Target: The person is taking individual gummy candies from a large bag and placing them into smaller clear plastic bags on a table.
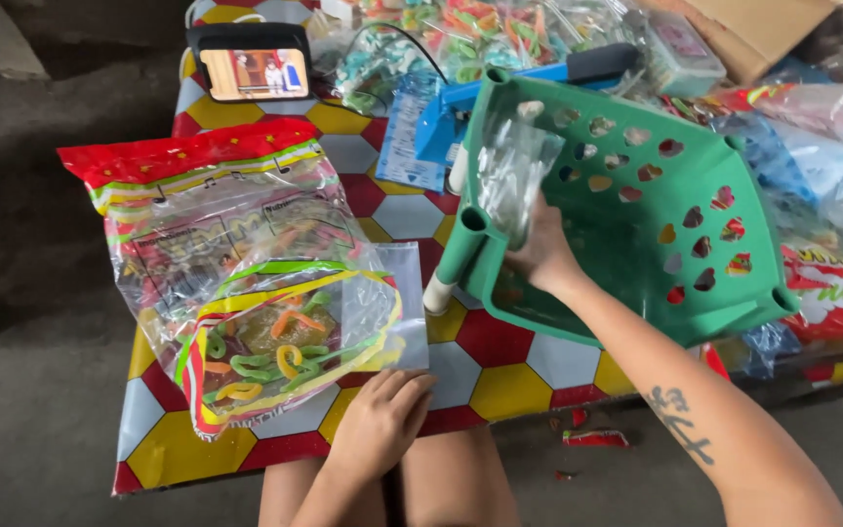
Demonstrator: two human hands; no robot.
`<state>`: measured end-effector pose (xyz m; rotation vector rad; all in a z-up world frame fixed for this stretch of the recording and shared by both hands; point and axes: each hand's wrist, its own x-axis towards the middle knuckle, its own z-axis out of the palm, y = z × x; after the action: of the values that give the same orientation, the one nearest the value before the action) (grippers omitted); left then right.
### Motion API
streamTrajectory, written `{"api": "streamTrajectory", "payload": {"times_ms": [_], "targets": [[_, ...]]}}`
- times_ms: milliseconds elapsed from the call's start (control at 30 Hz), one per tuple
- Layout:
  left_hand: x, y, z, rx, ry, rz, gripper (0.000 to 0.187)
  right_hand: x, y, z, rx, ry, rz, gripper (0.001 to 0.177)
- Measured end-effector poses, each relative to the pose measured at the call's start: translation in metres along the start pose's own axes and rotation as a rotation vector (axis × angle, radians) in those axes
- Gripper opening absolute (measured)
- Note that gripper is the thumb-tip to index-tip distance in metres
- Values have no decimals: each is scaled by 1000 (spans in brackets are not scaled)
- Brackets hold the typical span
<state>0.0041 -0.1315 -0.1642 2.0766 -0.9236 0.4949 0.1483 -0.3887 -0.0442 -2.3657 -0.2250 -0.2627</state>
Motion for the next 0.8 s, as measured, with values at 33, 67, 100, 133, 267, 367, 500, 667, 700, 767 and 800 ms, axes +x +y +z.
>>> {"api": "streamTrajectory", "payload": {"times_ms": [33,67,100,133,267,367,500,667,700,767,800], "targets": [[1,2,-3,-36,30,3,17,2,3,4,73,-14,-64,84],[2,7,-17,-38,26,1,17,-1,-9,-3,75,-15,-59,84],[5,9,-30,-36,73,17,19,-1,-24,-10,46,-37,144,103],[8,12,-45,-34,121,32,22,-1,-38,-17,16,-59,348,122],[1,-16,-87,150,202,-195,34,-3,-35,-40,182,-52,516,121],[-5,-24,-92,351,228,-258,14,-11,-24,-56,87,8,439,118],[-4,-9,-50,404,-50,70,24,-32,-26,-72,68,236,17,84],[-3,-32,0,877,-245,60,26,-69,-66,-84,113,430,-239,64],[-3,-36,-3,904,-260,147,26,-78,-71,-84,158,471,-237,57],[-2,-42,-6,933,-273,233,27,-95,-74,-78,205,511,-236,50],[-1,-45,-7,916,-254,265,15,-103,-72,-72,215,527,-245,46]]}}
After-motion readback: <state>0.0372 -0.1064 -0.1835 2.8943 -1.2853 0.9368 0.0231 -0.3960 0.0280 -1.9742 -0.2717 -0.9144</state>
